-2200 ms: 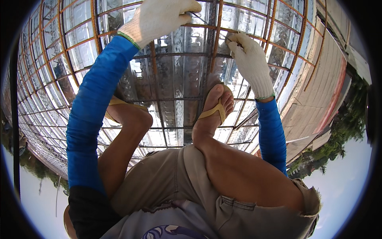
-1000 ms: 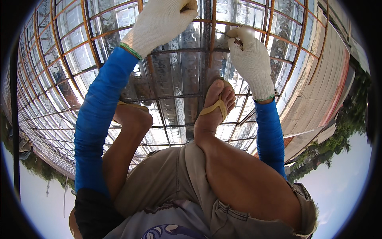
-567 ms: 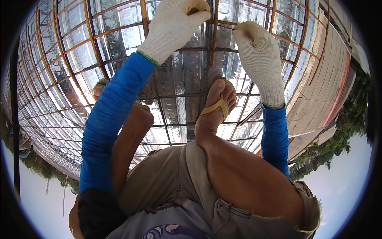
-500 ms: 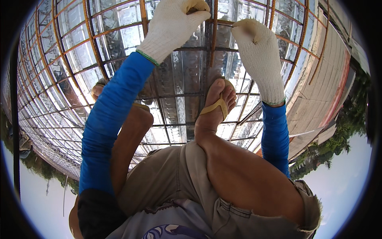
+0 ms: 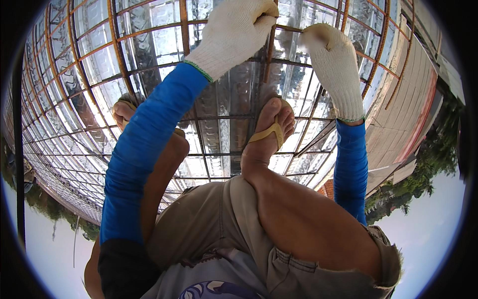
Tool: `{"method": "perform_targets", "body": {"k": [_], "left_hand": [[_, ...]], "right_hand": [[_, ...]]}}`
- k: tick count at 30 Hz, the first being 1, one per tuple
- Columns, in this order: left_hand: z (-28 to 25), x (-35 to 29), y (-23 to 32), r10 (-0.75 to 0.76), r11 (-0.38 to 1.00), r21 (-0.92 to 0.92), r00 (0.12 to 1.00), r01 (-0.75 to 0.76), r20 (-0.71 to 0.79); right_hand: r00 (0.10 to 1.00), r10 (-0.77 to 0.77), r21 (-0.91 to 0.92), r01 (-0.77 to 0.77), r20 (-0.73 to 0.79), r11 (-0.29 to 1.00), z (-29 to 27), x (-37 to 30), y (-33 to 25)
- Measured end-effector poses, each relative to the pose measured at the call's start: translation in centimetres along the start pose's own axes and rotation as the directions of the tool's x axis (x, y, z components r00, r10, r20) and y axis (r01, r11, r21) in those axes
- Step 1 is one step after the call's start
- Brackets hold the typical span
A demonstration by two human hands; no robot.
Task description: The person is assembling a metal scaffolding structure on a rooftop. They use pliers to tighten wire ties at the joints of the metal frame, securing the grid together.
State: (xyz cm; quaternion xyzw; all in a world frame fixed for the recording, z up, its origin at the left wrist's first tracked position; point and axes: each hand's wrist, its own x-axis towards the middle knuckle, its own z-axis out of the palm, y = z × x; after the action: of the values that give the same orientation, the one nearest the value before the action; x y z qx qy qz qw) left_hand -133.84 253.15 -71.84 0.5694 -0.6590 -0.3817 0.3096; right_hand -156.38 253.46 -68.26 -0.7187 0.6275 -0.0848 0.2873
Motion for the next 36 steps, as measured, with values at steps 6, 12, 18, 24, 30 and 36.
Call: {"method": "perform_targets", "body": {"k": [6, 12, 18, 24, 30, 36], "left_hand": [[-0.3, 0.1, 0.3, -0.015, 1.000, -0.017, 1.000, 0.015, -0.025], [-2.2, 0.6, 1.4, -0.064, 0.998, 0.017, 0.988, 0.063, 0.138], [-0.2, -0.8, 1.0, 0.043, 0.996, 0.075, 0.999, -0.041, -0.020], [3.1, -2.6, -1.6, 0.286, 0.928, 0.296, 0.944, -0.228, -0.168], [2.3, -3.3, -1.5, 0.339, 0.904, 0.318, 0.933, -0.286, -0.124], [2.4, -3.4, -1.2, 0.330, 0.902, 0.325, 0.939, -0.283, -0.098]], "right_hand": [[0.999, -0.023, -0.015, 0.024, 0.032, 1.000, 0.9, -1.2, 1.9], [0.996, -0.086, 0.010, 0.086, -0.020, 0.996, 0.0, -1.1, 0.4], [0.972, -0.232, -0.006, 0.232, -0.033, 0.973, -0.1, 0.5, 0.9], [0.992, -0.092, 0.079, 0.086, 0.082, 0.993, -1.3, 0.2, -1.4], [0.996, 0.063, 0.236, -0.076, 0.061, 0.969, -1.4, -1.4, -3.3], [1.000, -0.011, 0.170, 0.007, 0.023, 0.985, -1.0, -2.1, -4.0]]}}
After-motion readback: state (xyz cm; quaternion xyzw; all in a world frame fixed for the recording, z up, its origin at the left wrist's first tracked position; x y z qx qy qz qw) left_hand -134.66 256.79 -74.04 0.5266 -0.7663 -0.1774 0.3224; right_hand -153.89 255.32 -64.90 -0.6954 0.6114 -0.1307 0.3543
